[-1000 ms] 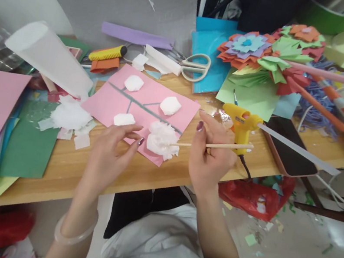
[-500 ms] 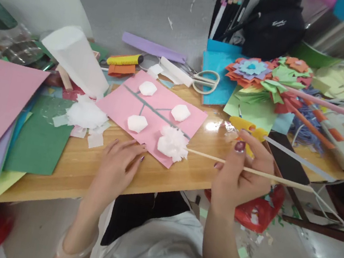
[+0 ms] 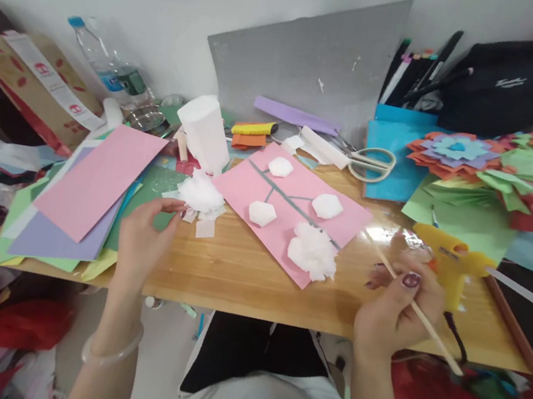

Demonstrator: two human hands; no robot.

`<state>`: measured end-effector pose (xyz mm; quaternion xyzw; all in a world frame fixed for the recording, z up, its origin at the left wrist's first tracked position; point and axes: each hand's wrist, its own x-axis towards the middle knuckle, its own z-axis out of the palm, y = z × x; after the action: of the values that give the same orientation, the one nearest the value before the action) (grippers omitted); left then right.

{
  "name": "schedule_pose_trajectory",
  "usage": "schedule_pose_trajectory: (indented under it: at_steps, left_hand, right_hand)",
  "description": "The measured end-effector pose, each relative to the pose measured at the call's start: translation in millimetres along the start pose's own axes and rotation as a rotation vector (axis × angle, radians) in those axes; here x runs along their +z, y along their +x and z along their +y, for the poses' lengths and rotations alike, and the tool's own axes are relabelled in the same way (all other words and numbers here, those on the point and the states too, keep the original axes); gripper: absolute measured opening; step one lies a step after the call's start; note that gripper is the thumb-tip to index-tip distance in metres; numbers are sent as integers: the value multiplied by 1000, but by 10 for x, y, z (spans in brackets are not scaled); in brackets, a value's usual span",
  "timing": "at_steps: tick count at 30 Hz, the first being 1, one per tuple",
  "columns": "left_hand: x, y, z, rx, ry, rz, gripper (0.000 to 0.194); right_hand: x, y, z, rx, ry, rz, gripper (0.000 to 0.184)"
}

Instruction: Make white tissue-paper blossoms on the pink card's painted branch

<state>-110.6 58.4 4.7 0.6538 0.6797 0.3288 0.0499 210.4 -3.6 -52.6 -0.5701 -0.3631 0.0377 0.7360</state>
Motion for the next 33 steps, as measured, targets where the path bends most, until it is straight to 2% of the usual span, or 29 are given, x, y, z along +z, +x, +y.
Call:
schedule_pose_trajectory:
  at_steps: [7, 14, 17, 19, 24, 26, 30, 33]
  left_hand:
    - [151, 312, -4, 146, 65, -171, 35]
    - [262, 648, 17, 216, 170, -251, 51]
    - [321, 777, 31, 255, 218, -289, 48]
    - [332, 821, 47, 246, 215, -272, 43]
    - [220, 752, 113, 60, -87, -48, 40]
    - [163, 667, 156, -39, -263, -26, 38]
    - [122, 366, 319, -188, -705, -181, 40]
    - [177, 32, 512, -247, -901, -401, 34]
  right_hand:
    - [-28, -37, 62, -83, -148, -86, 30]
    - [-50, -29, 53, -86, -156, -151, 30]
    - [-59, -34, 43, -92, -178, -167, 30]
    - [-63, -35, 44, -108, -166, -162, 29]
    - [-50, -35, 76, -84, -94, -111, 26]
    - [-44, -43, 72, -44, -48, -93, 27]
    - [-74, -100, -58, 84, 84, -86, 29]
    - [-113, -190, -228, 163, 194, -155, 37]
